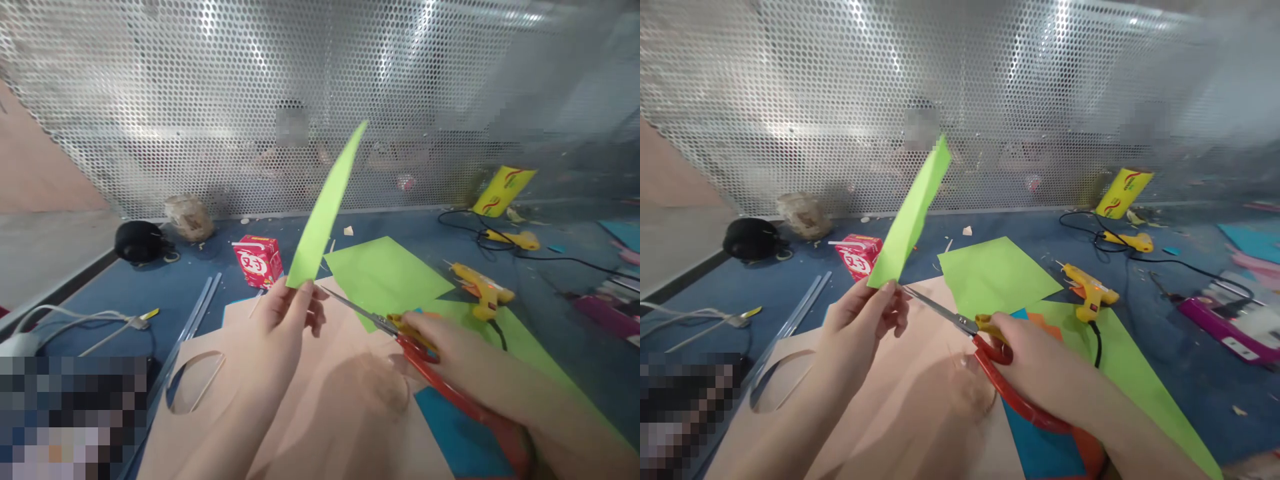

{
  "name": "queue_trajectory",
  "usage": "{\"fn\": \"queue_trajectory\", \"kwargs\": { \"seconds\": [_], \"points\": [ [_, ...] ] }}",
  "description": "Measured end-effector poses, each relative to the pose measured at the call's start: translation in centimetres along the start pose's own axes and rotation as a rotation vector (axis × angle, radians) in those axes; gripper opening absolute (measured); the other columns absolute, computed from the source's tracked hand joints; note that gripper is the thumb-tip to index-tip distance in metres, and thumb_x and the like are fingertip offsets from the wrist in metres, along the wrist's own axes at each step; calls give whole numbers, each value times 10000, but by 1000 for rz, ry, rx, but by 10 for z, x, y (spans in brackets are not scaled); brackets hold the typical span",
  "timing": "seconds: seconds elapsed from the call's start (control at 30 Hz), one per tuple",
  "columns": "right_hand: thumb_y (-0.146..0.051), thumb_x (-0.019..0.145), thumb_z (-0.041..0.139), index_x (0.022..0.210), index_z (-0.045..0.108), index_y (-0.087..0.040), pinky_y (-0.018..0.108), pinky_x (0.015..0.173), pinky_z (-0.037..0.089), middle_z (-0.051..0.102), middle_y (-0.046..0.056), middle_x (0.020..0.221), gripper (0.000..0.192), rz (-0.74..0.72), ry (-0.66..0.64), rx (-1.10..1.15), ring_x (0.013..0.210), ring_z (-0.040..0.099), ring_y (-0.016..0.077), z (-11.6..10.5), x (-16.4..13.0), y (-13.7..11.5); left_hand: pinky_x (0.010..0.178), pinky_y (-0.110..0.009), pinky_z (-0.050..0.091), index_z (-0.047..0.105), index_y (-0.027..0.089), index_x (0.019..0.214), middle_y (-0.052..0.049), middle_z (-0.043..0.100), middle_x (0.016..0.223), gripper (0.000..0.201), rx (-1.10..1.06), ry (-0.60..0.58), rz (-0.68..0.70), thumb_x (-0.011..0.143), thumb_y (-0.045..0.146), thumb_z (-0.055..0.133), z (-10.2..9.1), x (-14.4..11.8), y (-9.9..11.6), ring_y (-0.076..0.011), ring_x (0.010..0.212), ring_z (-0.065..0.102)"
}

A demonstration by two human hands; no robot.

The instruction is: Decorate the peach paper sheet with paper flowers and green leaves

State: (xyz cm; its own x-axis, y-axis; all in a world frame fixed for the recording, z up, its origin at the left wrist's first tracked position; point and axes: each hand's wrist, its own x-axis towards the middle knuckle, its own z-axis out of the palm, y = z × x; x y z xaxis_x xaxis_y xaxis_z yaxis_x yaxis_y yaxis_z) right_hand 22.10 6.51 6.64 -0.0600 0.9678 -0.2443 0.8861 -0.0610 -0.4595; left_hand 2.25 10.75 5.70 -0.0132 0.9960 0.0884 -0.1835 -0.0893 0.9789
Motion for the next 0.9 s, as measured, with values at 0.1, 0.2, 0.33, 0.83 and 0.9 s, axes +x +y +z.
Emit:
{"fn": "queue_trajectory", "kwargs": {
  "seconds": [0.1,0.2,0.33,0.83,0.9],
  "points": [
    [-413,798,486,682,409,-216,244,471,320,571,11,655,242,50,2,-24,563,541,162,-1,5,-2,406,-211,383,545,151,705,16,561,626,195,17,81,-22,752,331,604,-4,10,-6,-74,448,488],
    [-346,750,547,684,394,-214,239,464,302,565,16,679,212,-5,-51,38,561,530,153,11,10,-4,387,-208,369,557,148,700,8,577,650,227,70,103,-42,709,359,642,-8,17,-8,-67,423,467],
    [-226,694,559,665,353,-218,235,463,283,560,2,672,208,-44,-56,32,588,524,155,20,14,-2,372,-158,330,581,164,748,19,574,671,215,156,165,-25,717,369,637,-16,22,-6,-50,446,447],
    [-93,630,603,787,502,-218,219,449,376,657,-5,713,225,66,-39,462,614,629,171,1,18,-6,403,-200,369,606,135,758,-41,632,734,305,217,85,-44,682,426,658,-18,25,-9,-93,512,512],
    [-101,623,611,796,521,-216,220,446,358,654,-2,702,226,96,-18,351,617,623,177,4,19,-7,417,-209,383,616,138,755,-59,655,772,285,268,55,-41,705,418,638,-18,25,-13,-100,522,526]
  ]
}}
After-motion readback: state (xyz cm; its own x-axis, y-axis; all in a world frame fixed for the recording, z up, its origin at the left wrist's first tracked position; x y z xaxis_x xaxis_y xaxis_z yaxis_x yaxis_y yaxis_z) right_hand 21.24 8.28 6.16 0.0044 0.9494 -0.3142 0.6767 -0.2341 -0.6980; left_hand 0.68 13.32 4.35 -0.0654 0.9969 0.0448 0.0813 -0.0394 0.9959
